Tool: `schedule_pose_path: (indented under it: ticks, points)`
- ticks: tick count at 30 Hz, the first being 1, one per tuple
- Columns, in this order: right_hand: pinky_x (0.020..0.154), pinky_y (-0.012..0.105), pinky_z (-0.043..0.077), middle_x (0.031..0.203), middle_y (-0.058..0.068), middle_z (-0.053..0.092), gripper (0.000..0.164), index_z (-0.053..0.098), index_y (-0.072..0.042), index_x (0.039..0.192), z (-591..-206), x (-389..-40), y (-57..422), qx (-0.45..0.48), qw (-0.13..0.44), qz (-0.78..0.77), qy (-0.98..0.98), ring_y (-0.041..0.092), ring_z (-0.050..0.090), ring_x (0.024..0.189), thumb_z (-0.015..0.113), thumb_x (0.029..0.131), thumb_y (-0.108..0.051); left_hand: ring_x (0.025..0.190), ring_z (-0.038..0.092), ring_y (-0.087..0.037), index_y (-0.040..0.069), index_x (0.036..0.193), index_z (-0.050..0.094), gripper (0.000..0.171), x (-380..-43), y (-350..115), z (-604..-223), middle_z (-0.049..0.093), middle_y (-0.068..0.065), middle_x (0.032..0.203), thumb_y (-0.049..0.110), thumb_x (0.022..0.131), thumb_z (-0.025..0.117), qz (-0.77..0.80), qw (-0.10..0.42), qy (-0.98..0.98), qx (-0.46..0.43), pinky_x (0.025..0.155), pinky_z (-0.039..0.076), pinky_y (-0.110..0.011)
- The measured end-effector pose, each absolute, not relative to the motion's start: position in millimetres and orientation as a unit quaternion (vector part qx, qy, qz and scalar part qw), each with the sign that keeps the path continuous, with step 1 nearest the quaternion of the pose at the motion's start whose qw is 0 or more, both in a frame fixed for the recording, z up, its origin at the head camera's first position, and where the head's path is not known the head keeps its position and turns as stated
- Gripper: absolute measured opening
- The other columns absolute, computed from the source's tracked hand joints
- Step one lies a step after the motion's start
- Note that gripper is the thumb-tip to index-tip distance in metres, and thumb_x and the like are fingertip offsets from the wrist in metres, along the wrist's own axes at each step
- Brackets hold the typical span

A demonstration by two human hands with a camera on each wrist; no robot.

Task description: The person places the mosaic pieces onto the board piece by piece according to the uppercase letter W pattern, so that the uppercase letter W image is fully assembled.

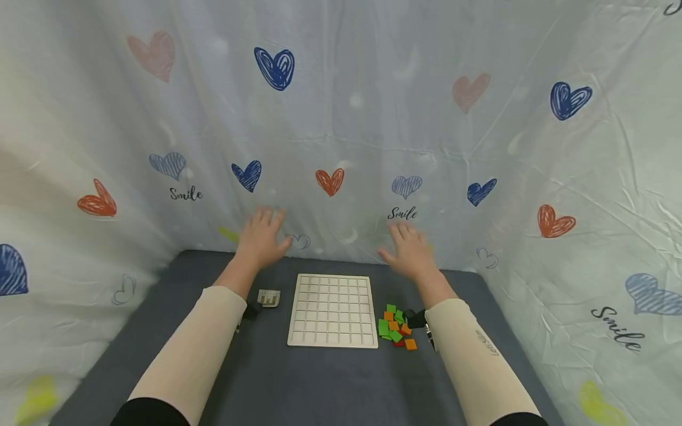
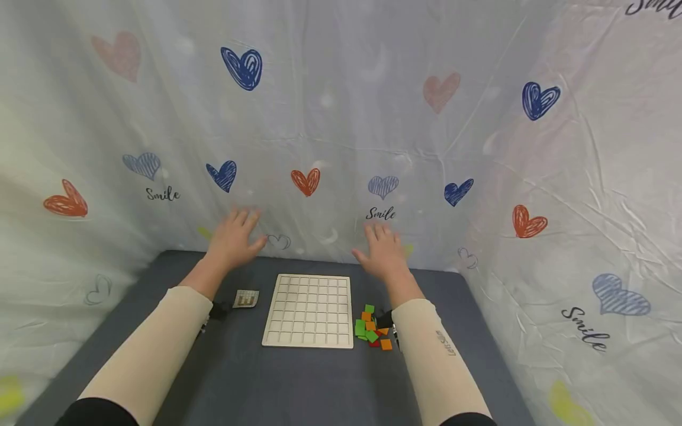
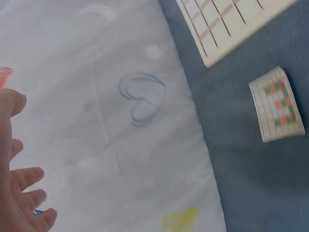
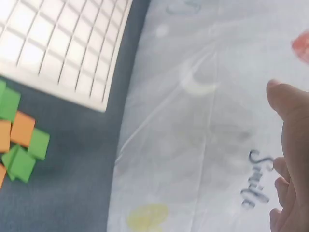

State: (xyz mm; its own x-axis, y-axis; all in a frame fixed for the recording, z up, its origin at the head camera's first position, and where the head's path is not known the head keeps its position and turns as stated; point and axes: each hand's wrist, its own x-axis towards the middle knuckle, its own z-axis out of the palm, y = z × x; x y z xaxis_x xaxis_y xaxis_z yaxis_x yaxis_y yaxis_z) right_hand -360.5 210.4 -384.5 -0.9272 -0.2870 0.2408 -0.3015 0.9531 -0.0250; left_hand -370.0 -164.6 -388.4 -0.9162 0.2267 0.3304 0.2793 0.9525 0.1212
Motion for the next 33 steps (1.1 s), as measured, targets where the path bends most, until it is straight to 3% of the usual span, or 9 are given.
schedule_pose_path:
  ticks: [10, 16, 19, 23, 33]
  points:
    - [0.122, 0.064, 0.032, 0.162, 0.019, 0.044, 0.074, 0.039, -0.003, 0.162, -411, -339, 194, 0.223, 0.143, 0.117, -0.957, 0.041, 0.041, 0.150, 0.068, 0.103, -0.037, 0.135, 0.052, -0.047, 0.006, 0.163, 0.038, 0.071, -337, -160, -413, 0.051, -0.026, 0.151, 0.033, 0.103, 0.065, -0.207, 0.240, -0.932, -0.179, 0.106, 0.047, -0.065]
    - [0.122, 0.058, 0.035, 0.164, 0.017, 0.042, 0.070, 0.039, -0.007, 0.163, -432, -317, 196, 0.216, 0.087, 0.213, -0.949, 0.039, 0.041, 0.151, 0.067, 0.104, -0.030, 0.136, 0.051, -0.045, 0.012, 0.166, 0.035, 0.071, -311, -163, -432, 0.050, -0.023, 0.152, 0.027, 0.103, 0.067, -0.282, 0.230, -0.915, -0.173, 0.104, 0.048, -0.066]
    - [0.121, 0.059, 0.037, 0.164, 0.015, 0.043, 0.067, 0.041, -0.010, 0.163, -440, -308, 202, 0.184, 0.068, 0.248, -0.949, 0.039, 0.042, 0.150, 0.067, 0.104, -0.028, 0.141, 0.047, -0.047, 0.010, 0.165, 0.035, 0.072, -303, -162, -447, 0.047, -0.024, 0.155, 0.024, 0.103, 0.068, -0.316, 0.215, -0.910, -0.160, 0.107, 0.046, -0.067]
    - [0.119, 0.060, 0.038, 0.160, 0.014, 0.049, 0.061, 0.048, -0.010, 0.159, -446, -303, 213, 0.156, 0.069, 0.281, -0.944, 0.039, 0.045, 0.148, 0.067, 0.104, -0.026, 0.144, 0.045, -0.047, 0.003, 0.162, 0.038, 0.071, -300, -157, -467, 0.046, -0.025, 0.157, 0.021, 0.101, 0.070, -0.342, 0.208, -0.904, -0.153, 0.111, 0.043, -0.067]
    - [0.109, 0.058, 0.049, 0.142, 0.014, 0.064, 0.047, 0.062, -0.006, 0.147, -467, -309, 229, 0.115, 0.080, 0.332, -0.933, 0.037, 0.059, 0.134, 0.069, 0.102, -0.020, 0.134, 0.055, -0.047, 0.001, 0.158, 0.045, 0.067, -304, -141, -518, 0.050, -0.027, 0.152, 0.020, 0.100, 0.071, -0.360, 0.173, -0.909, -0.117, 0.105, 0.049, -0.066]
